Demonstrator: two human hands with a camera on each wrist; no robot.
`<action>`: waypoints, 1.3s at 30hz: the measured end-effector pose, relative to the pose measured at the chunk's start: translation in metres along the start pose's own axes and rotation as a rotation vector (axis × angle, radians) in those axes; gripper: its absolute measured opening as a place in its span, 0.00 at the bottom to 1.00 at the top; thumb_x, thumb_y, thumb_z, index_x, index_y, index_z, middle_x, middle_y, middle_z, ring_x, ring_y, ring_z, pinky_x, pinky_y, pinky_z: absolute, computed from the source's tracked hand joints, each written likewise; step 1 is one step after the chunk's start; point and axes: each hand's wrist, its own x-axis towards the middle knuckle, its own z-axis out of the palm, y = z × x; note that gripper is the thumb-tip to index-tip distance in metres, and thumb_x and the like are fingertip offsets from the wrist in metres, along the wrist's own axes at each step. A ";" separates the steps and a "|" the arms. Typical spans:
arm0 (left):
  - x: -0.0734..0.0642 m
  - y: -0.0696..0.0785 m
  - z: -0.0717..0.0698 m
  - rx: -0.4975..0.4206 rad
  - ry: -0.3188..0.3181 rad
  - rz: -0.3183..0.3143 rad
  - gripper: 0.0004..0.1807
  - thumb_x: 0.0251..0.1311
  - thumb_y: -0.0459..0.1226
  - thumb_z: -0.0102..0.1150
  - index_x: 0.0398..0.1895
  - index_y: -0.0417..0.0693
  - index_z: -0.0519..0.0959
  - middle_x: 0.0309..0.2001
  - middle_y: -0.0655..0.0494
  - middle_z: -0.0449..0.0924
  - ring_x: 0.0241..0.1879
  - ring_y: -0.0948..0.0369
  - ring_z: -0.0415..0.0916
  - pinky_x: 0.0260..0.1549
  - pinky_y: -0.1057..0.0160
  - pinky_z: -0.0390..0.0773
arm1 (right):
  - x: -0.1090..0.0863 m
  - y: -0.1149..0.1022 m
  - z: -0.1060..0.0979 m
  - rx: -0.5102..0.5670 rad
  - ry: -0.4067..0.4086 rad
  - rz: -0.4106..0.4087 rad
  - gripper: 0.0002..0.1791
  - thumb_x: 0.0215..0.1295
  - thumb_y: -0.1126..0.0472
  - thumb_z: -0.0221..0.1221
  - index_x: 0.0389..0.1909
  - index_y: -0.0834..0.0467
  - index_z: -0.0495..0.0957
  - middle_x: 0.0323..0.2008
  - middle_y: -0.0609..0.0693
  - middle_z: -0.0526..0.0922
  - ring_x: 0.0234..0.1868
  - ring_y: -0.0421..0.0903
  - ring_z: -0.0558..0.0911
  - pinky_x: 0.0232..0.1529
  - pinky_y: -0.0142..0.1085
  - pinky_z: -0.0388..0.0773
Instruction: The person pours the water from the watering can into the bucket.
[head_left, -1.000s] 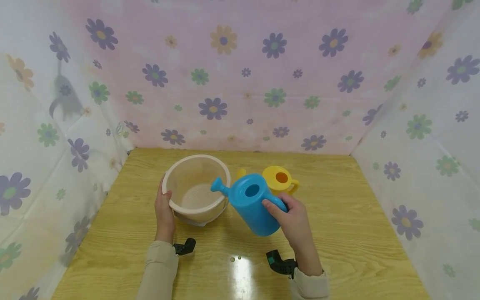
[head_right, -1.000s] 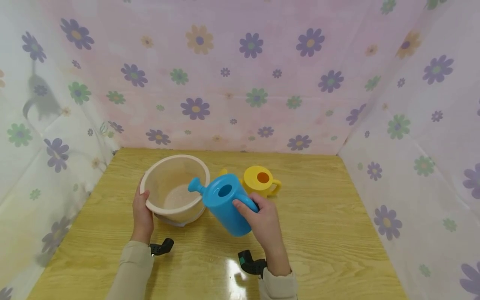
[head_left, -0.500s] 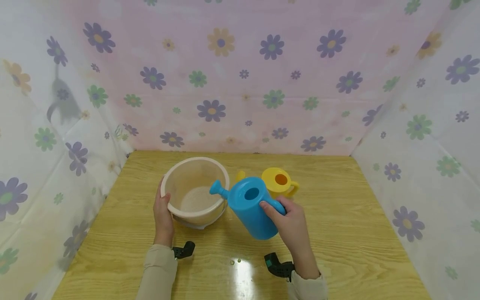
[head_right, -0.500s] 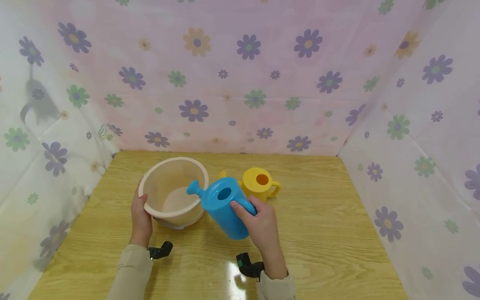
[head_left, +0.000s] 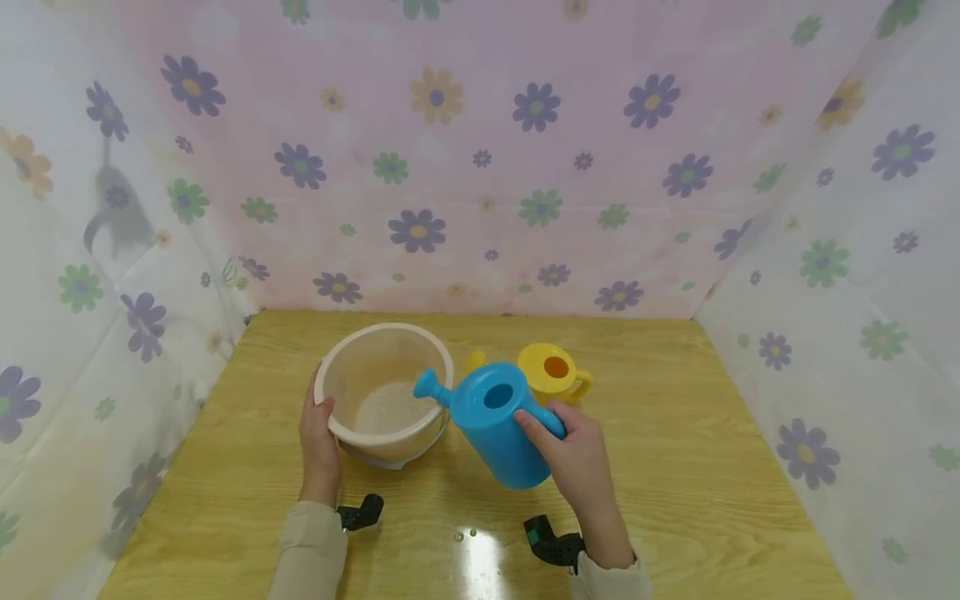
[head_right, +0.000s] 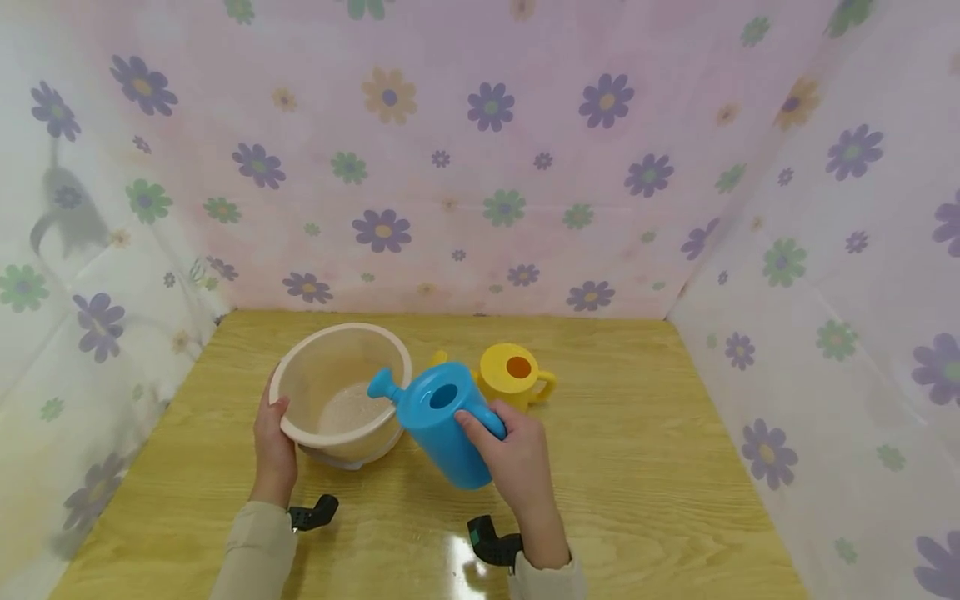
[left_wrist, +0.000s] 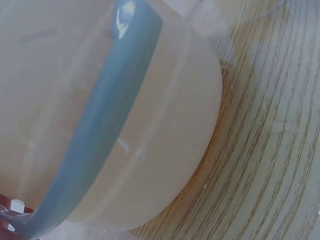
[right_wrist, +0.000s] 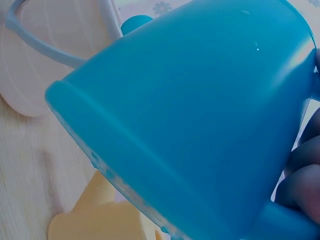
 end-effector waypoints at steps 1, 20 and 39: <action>0.000 0.000 0.000 0.000 0.002 -0.005 0.25 0.64 0.40 0.34 0.65 0.69 0.57 0.65 0.70 0.52 0.64 0.64 0.50 0.60 0.50 0.50 | 0.000 0.000 0.000 -0.003 0.000 -0.001 0.19 0.52 0.49 0.61 0.17 0.56 0.67 0.14 0.48 0.59 0.22 0.47 0.69 0.27 0.36 0.67; 0.000 0.000 -0.002 0.015 -0.001 -0.008 0.25 0.64 0.40 0.34 0.64 0.73 0.57 0.65 0.71 0.53 0.64 0.65 0.49 0.61 0.53 0.49 | 0.001 -0.002 -0.002 -0.004 0.000 0.030 0.19 0.51 0.46 0.62 0.18 0.56 0.69 0.15 0.49 0.61 0.25 0.48 0.71 0.28 0.38 0.68; -0.001 0.000 0.000 0.030 -0.004 0.011 0.25 0.65 0.40 0.33 0.65 0.70 0.56 0.65 0.71 0.52 0.64 0.66 0.48 0.61 0.54 0.48 | 0.003 0.002 -0.004 -0.014 -0.001 0.027 0.20 0.50 0.44 0.61 0.17 0.54 0.69 0.14 0.48 0.60 0.23 0.48 0.71 0.27 0.38 0.68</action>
